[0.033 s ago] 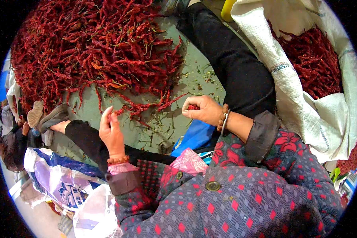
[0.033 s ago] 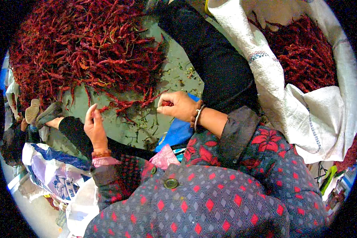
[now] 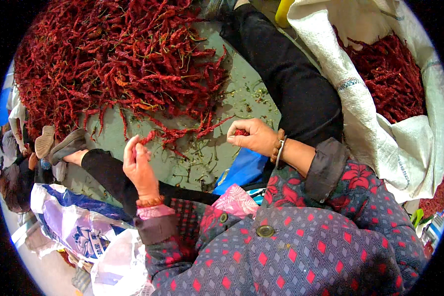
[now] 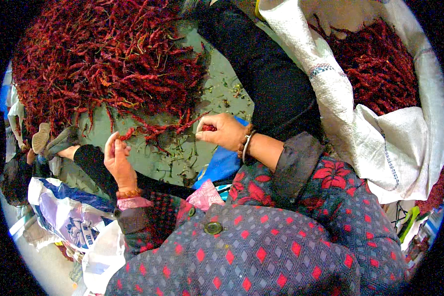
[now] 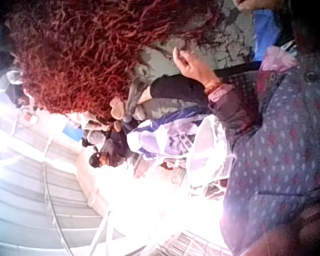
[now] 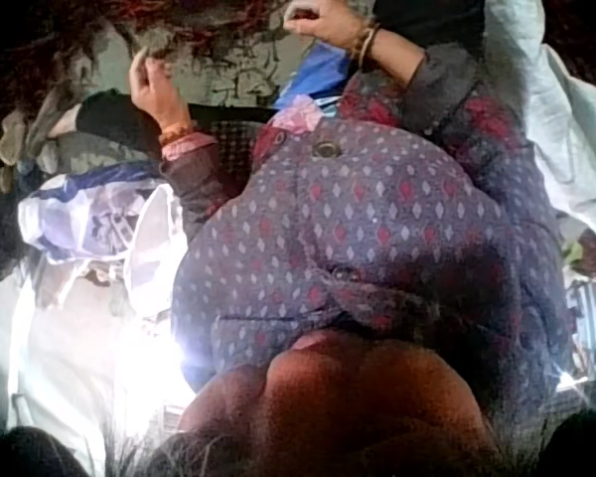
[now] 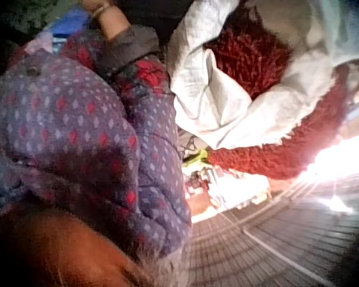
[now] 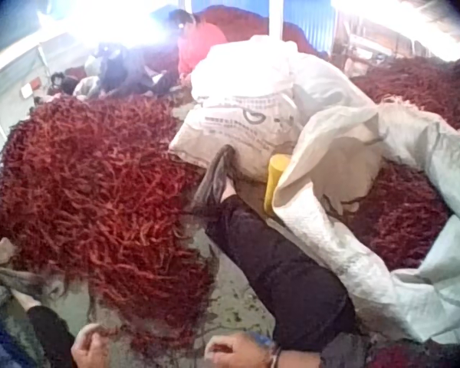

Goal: The person sits on the floor and repeatedly picks up dried red chilies, removes the stems by hand, and drops the de-stemmed chilies into a large white sack. The workspace contains large piles of chilies and several sacks.

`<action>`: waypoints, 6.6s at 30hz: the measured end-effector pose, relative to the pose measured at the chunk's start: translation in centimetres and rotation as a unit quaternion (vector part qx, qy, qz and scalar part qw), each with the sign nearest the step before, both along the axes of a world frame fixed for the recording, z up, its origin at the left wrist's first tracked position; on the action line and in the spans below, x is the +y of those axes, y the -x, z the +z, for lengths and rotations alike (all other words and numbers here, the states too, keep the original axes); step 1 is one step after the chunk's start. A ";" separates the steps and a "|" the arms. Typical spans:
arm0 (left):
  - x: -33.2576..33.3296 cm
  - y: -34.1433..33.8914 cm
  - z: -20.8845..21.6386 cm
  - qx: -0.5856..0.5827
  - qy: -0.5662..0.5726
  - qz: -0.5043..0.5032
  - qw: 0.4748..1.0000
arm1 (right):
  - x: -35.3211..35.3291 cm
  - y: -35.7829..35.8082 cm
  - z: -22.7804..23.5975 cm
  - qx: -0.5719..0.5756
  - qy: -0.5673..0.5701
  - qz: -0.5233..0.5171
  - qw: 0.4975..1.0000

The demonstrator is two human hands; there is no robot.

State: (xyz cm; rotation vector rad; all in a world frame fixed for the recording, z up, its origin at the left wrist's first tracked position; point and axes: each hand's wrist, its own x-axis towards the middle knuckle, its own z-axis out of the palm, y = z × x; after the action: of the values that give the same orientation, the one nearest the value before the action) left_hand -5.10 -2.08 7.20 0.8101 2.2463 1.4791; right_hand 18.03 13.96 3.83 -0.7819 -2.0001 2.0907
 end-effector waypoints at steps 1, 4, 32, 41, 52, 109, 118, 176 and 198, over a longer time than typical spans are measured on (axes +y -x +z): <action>-0.4 -1.3 0.6 -0.134 -0.081 0.055 0.986 | 0.0 0.2 0.6 -0.016 0.030 0.010 0.999; 0.2 -5.8 1.3 -0.170 -0.116 0.036 0.978 | 0.0 0.3 1.7 -0.032 0.140 0.019 0.989; 3.7 -10.9 0.7 -0.337 0.013 -0.145 0.930 | -0.7 0.0 1.7 0.005 0.021 0.109 0.994; 4.7 -9.6 -0.3 0.031 0.096 -0.056 0.993 | 0.0 -0.1 2.3 -0.019 -0.037 0.129 0.991; 2.0 -9.8 0.8 -0.354 0.046 -0.196 0.913 | -0.4 0.1 1.5 -0.001 -0.049 0.142 0.989; 0.6 -12.0 0.3 -0.451 0.050 -0.197 0.869 | -1.3 -0.5 1.9 0.133 -0.198 0.190 0.952; -0.4 -10.5 -0.9 -0.331 0.021 -0.022 0.943 | -1.4 -0.2 1.9 0.133 -0.213 0.195 0.948; 2.2 -11.8 2.6 0.103 0.117 -0.339 0.928 | -1.5 -0.3 0.8 -0.003 -0.116 0.293 0.949; 1.7 -10.6 2.7 0.049 0.135 -0.352 0.925 | -1.0 -0.1 0.9 -0.010 -0.034 0.322 0.946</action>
State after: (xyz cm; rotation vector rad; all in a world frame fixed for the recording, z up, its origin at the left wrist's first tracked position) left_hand 5.54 -0.42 9.95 1.4183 1.8457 0.7866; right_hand 18.09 13.00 4.72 -0.1273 -2.5765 2.2909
